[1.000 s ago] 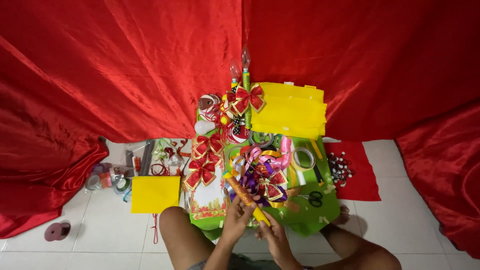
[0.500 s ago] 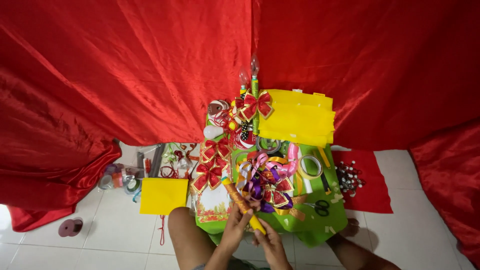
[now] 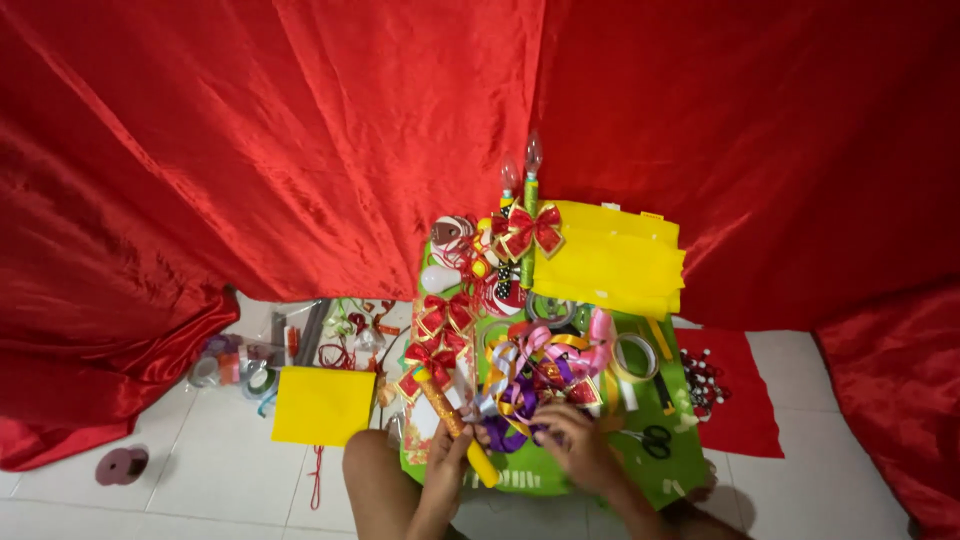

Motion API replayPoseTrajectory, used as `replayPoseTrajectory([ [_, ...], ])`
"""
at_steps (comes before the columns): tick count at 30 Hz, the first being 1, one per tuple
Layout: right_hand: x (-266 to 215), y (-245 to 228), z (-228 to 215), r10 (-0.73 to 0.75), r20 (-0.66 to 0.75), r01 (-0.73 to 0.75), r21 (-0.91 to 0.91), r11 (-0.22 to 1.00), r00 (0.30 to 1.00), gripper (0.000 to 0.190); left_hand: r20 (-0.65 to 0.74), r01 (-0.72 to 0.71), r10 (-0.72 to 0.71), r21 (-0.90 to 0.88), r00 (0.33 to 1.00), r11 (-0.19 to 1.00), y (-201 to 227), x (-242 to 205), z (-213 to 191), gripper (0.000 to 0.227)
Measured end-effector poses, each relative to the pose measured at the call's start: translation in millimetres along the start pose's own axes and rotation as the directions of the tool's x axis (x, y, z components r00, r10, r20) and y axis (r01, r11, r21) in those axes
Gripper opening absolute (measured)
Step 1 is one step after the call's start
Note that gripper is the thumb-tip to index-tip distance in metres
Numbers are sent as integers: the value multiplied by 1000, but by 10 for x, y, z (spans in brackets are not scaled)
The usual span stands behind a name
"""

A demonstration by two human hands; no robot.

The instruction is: Decorating a yellow stick with colorful ribbons and bows to assemble a decorative toy.

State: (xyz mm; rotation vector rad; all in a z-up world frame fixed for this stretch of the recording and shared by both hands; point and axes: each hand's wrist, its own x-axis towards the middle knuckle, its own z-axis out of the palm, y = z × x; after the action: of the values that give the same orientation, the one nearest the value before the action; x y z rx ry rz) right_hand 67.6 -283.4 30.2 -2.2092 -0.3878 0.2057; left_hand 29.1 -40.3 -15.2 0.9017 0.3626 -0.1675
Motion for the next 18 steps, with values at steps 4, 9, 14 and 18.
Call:
replayPoseTrajectory([
  [4,555,387,-281,-192,-85,171,-209,963,978,23,4,27,-27,-46,1000,999,-62,35,-77,35],
  [9,1221,589,-704,239,75,-217,-230,949,968,24,90,-29,37,-88,995,996,-622,298,-496,42],
  [14,1581,428,-1026,398,76,-324,-451,831,914,27,211,-126,133,-46,968,991,-946,371,-648,42],
  [18,1661,870,-1002,319,311,-133,-496,858,895,29,291,-180,189,-58,938,982,-1074,394,-732,42],
])
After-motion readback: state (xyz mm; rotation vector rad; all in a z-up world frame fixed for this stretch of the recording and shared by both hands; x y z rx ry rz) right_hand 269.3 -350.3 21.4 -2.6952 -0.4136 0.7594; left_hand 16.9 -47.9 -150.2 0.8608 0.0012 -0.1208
